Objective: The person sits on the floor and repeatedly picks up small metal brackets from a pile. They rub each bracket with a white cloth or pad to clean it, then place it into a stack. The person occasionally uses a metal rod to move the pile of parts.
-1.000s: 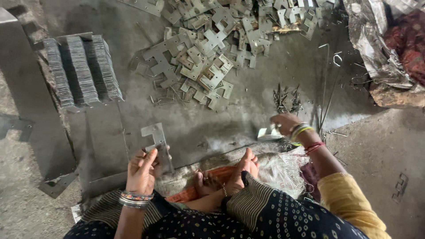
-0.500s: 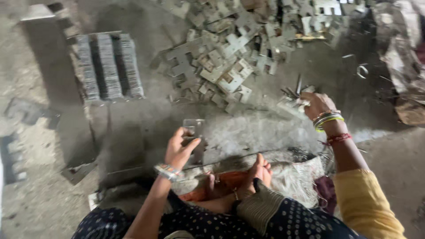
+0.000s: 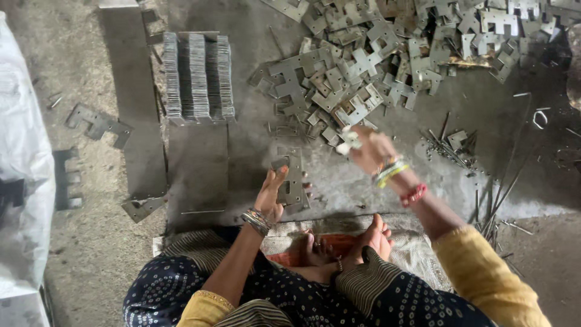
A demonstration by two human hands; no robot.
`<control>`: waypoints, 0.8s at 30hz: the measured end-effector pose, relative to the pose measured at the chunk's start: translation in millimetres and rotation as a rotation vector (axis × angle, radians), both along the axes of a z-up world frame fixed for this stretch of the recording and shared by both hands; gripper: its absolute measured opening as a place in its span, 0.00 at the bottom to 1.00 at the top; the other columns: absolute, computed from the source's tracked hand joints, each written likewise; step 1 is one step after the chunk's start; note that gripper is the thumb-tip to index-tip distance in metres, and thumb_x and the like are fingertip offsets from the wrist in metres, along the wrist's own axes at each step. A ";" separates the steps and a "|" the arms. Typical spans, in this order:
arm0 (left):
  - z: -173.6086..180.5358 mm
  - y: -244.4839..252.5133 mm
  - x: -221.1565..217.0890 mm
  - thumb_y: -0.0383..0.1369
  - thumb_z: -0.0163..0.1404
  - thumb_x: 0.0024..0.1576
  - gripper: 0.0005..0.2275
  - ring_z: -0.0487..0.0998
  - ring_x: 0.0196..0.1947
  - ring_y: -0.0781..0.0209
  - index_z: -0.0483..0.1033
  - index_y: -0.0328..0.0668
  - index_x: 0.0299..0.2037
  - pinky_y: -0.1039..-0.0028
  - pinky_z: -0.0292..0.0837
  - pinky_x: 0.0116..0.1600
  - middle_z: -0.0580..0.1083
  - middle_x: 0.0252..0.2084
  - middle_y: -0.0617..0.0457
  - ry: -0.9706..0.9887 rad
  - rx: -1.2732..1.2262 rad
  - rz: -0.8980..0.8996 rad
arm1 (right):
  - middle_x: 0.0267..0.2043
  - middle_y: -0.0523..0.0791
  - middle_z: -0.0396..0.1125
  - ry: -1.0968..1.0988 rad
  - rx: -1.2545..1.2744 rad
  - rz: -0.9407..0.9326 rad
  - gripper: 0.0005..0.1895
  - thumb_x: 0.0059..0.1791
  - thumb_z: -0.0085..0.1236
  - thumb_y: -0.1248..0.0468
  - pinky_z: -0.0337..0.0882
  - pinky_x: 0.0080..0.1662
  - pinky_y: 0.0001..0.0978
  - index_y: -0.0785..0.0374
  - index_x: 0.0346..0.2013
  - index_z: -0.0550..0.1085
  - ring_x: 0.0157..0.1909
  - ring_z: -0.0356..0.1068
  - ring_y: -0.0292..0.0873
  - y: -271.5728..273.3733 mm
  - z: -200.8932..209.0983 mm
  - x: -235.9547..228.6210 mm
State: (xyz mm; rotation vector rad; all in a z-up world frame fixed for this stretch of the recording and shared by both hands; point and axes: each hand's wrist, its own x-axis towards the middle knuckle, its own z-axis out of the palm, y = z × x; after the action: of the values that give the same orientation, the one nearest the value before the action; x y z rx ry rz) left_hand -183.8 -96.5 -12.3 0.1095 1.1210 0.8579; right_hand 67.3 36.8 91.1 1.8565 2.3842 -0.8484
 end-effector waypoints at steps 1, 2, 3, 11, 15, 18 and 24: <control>-1.5 -1.9 -1.4 0.57 0.52 0.52 0.46 0.63 0.70 0.49 0.41 0.48 0.75 0.47 0.59 0.65 0.54 0.75 0.48 0.017 -0.014 -0.014 | 0.47 0.52 0.72 -0.146 0.139 0.071 0.25 0.42 0.60 0.73 0.78 0.40 0.39 0.63 0.55 0.73 0.43 0.74 0.51 15.7 -13.3 8.7; -3.5 -1.7 -2.7 0.57 0.53 0.51 0.46 0.62 0.71 0.49 0.41 0.47 0.75 0.46 0.58 0.66 0.54 0.76 0.47 0.021 -0.021 -0.023 | 0.54 0.50 0.70 -0.293 0.282 0.137 0.27 0.41 0.59 0.77 0.79 0.48 0.35 0.63 0.54 0.73 0.52 0.73 0.50 29.7 -28.1 15.3; -4.7 -2.6 -3.2 0.57 0.53 0.51 0.46 0.62 0.72 0.50 0.41 0.47 0.74 0.46 0.56 0.68 0.54 0.76 0.47 0.019 -0.028 -0.027 | 0.56 0.48 0.68 -0.336 0.404 0.228 0.29 0.40 0.61 0.77 0.76 0.54 0.35 0.60 0.56 0.73 0.57 0.70 0.48 43.6 -42.7 19.3; 9.7 -11.2 -25.0 0.56 0.52 0.55 0.41 0.64 0.65 0.54 0.55 0.42 0.75 0.45 0.55 0.65 0.59 0.73 0.42 -0.087 0.060 -0.048 | 0.61 0.47 0.63 -0.239 0.387 0.407 0.36 0.36 0.63 0.76 0.66 0.64 0.42 0.59 0.59 0.70 0.66 0.61 0.53 99.1 -77.6 30.4; 19.4 -6.4 -24.4 0.49 0.53 0.58 0.33 0.79 0.53 0.49 0.58 0.40 0.70 0.49 0.77 0.54 0.71 0.62 0.40 -0.265 0.194 0.031 | 0.60 0.48 0.62 -0.407 0.298 0.421 0.36 0.32 0.62 0.75 0.69 0.61 0.42 0.61 0.55 0.69 0.65 0.60 0.55 59.4 -64.9 17.7; 20.4 0.9 -19.8 0.44 0.52 0.58 0.28 0.80 0.52 0.52 0.58 0.48 0.66 0.56 0.81 0.49 0.73 0.59 0.47 -0.245 0.144 0.035 | 0.57 0.50 0.63 -0.425 0.136 0.393 0.33 0.34 0.60 0.75 0.73 0.54 0.42 0.64 0.55 0.68 0.61 0.63 0.55 18.1 -48.8 5.6; 11.2 -10.0 -13.8 0.47 0.49 0.60 0.26 0.81 0.50 0.52 0.62 0.42 0.65 0.59 0.83 0.47 0.73 0.57 0.42 -0.263 0.166 0.006 | 0.44 0.54 0.74 -0.353 0.184 0.394 0.19 0.50 0.51 0.72 0.79 0.45 0.45 0.64 0.57 0.69 0.45 0.77 0.55 -21.3 -20.7 1.4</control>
State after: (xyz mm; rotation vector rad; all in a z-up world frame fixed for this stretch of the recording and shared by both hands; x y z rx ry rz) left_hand -197.6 -106.5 -1.1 0.1266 0.8041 0.9403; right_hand 68.7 15.5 70.4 1.3573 2.5227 -0.2535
